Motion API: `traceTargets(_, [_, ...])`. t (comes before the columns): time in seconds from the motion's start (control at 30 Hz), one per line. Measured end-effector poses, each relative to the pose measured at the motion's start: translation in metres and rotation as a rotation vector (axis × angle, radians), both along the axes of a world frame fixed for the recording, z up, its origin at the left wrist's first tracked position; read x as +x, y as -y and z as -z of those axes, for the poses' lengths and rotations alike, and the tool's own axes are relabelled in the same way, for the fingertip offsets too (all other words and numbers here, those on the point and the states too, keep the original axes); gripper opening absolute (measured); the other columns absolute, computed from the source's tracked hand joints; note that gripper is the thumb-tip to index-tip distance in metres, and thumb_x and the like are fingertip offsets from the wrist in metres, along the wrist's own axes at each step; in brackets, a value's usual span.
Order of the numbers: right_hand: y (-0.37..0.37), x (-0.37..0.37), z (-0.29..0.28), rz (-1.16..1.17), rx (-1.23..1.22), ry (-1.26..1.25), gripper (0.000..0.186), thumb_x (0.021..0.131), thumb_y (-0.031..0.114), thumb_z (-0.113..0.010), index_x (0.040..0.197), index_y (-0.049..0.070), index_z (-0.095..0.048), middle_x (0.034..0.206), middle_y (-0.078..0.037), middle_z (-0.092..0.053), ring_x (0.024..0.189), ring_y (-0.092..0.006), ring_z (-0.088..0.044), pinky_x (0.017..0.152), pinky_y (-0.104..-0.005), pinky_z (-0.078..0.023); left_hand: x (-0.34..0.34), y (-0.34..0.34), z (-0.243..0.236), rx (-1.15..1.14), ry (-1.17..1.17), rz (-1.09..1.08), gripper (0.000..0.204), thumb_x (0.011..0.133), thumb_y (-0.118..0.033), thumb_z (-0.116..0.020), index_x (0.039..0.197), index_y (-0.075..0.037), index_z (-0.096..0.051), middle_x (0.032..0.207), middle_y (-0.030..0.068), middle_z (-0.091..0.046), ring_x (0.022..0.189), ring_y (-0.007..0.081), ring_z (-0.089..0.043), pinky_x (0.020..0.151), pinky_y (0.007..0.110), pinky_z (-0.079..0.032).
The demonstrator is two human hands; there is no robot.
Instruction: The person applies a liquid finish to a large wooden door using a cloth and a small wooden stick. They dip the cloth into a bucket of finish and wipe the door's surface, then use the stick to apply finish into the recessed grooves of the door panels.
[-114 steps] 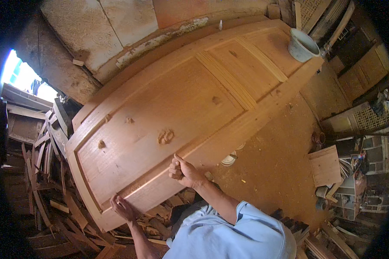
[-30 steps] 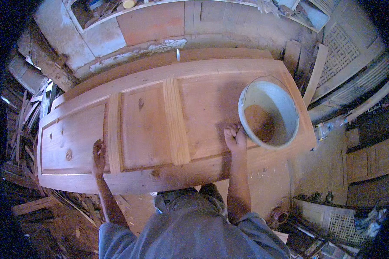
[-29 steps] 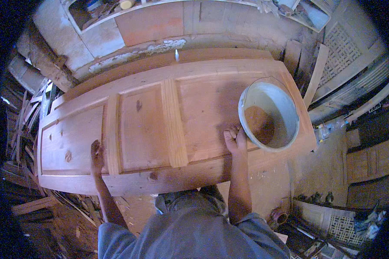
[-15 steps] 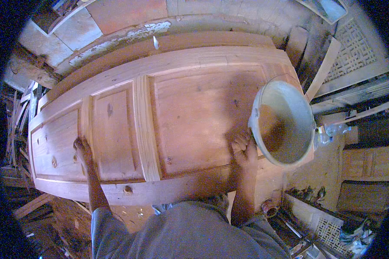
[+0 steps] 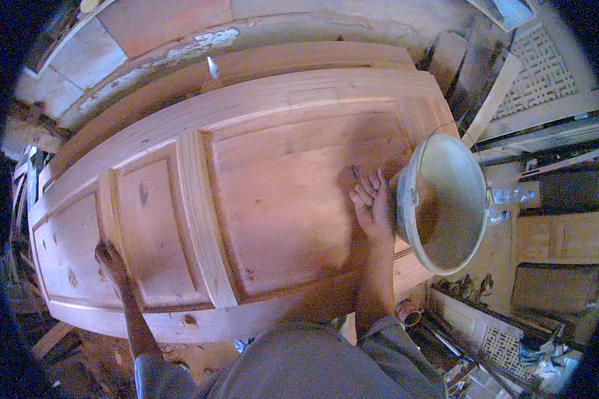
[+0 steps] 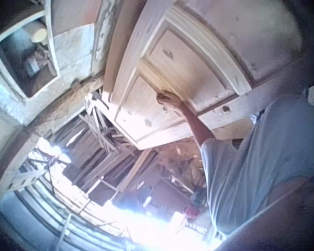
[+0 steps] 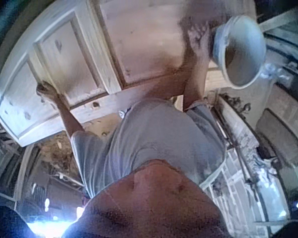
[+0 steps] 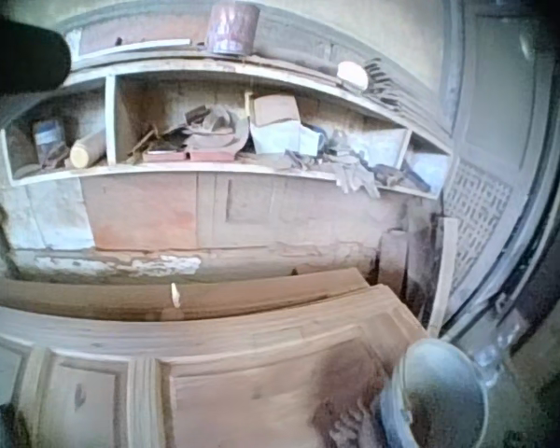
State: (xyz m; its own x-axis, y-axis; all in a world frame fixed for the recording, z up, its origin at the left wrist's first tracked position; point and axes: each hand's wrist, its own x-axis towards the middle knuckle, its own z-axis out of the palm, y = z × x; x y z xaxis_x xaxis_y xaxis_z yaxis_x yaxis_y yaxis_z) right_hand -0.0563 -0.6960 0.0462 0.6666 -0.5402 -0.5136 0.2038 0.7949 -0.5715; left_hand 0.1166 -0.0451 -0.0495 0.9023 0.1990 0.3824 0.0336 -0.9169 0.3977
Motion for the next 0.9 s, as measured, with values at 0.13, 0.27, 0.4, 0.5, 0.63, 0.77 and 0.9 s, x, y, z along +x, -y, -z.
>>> traceTargets(0.13, [-0.014,0.016,-0.02,0.224,-0.046,-0.275,0.036,0.101,0.033,-0.049,0.07,0.018,-0.037,0.058,0.005,-0.022,0.049,-0.0082,-0.021,0.05,-0.0245,-0.028,-0.004,-0.029,0.015,0.0,-0.02,-0.009,0.051,0.099,-0.037,-0.05,0.124,0.007,-0.052,0.124,0.0264,-0.054,0.116,0.0401,-0.051,0.101,0.045,-0.04])
traceTargets(0.27, [0.001,-0.005,0.005,0.103,-0.07,-0.138,0.039,0.101,0.037,-0.048,0.069,0.018,-0.036,0.057,0.006,-0.021,0.048,-0.0084,-0.018,0.049,-0.0239,-0.023,-0.002,-0.03,0.006,-0.056,-0.082,0.034,0.053,0.099,-0.039,-0.049,0.125,0.007,-0.052,0.127,0.0239,-0.052,0.116,0.0368,-0.05,0.103,0.043,-0.038])
traceTargets(0.4, [-0.002,0.012,0.005,0.252,-0.018,-0.162,0.04,0.101,0.037,-0.047,0.069,0.019,-0.034,0.058,0.005,-0.021,0.05,-0.0096,-0.019,0.051,-0.0258,-0.024,-0.003,-0.015,0.004,-0.168,-0.09,-0.063,0.055,0.1,-0.04,-0.047,0.127,0.008,-0.048,0.127,0.0259,-0.05,0.118,0.0376,-0.048,0.104,0.044,-0.037])
traceTargets(0.5, [0.008,0.025,0.016,0.364,-0.135,-0.082,0.04,0.102,0.036,-0.046,0.069,0.019,-0.033,0.059,0.004,-0.023,0.05,-0.0104,-0.021,0.054,-0.0274,-0.025,-0.005,-0.019,0.003,-0.133,-0.108,-0.019,0.056,0.1,-0.041,-0.047,0.127,0.009,-0.048,0.127,0.0257,-0.049,0.118,0.0379,-0.048,0.105,0.045,-0.037])
traceTargets(0.63, [0.003,0.061,0.001,0.52,-0.141,-0.3,0.038,0.102,0.035,-0.046,0.07,0.018,-0.034,0.061,0.004,-0.025,0.052,-0.0105,-0.023,0.056,-0.0277,-0.026,-0.007,-0.017,-0.002,-0.111,-0.142,-0.018,0.055,0.1,-0.041,-0.047,0.13,0.006,-0.046,0.13,0.0244,-0.048,0.121,0.0367,-0.046,0.107,0.044,-0.035])
traceTargets(0.77, [0.01,0.062,0.023,0.475,-0.278,-0.318,0.037,0.102,0.038,-0.046,0.072,0.018,-0.037,0.063,0.004,-0.028,0.058,-0.0112,-0.03,0.059,-0.0282,-0.03,-0.007,-0.004,-0.007,-0.148,-0.116,-0.04,0.056,0.1,-0.041,-0.047,0.13,0.006,-0.047,0.131,0.024,-0.048,0.122,0.0364,-0.045,0.107,0.044,-0.035])
traceTargets(0.9, [0.011,0.057,0.027,0.315,-0.341,-0.217,0.038,0.1,0.045,-0.046,0.073,0.019,-0.039,0.065,0.004,-0.033,0.064,-0.0132,-0.037,0.064,-0.0331,-0.036,-0.007,-0.011,-0.001,-0.138,-0.11,-0.051,0.056,0.1,-0.042,-0.047,0.129,0.006,-0.048,0.131,0.0235,-0.048,0.122,0.0362,-0.046,0.106,0.044,-0.035])
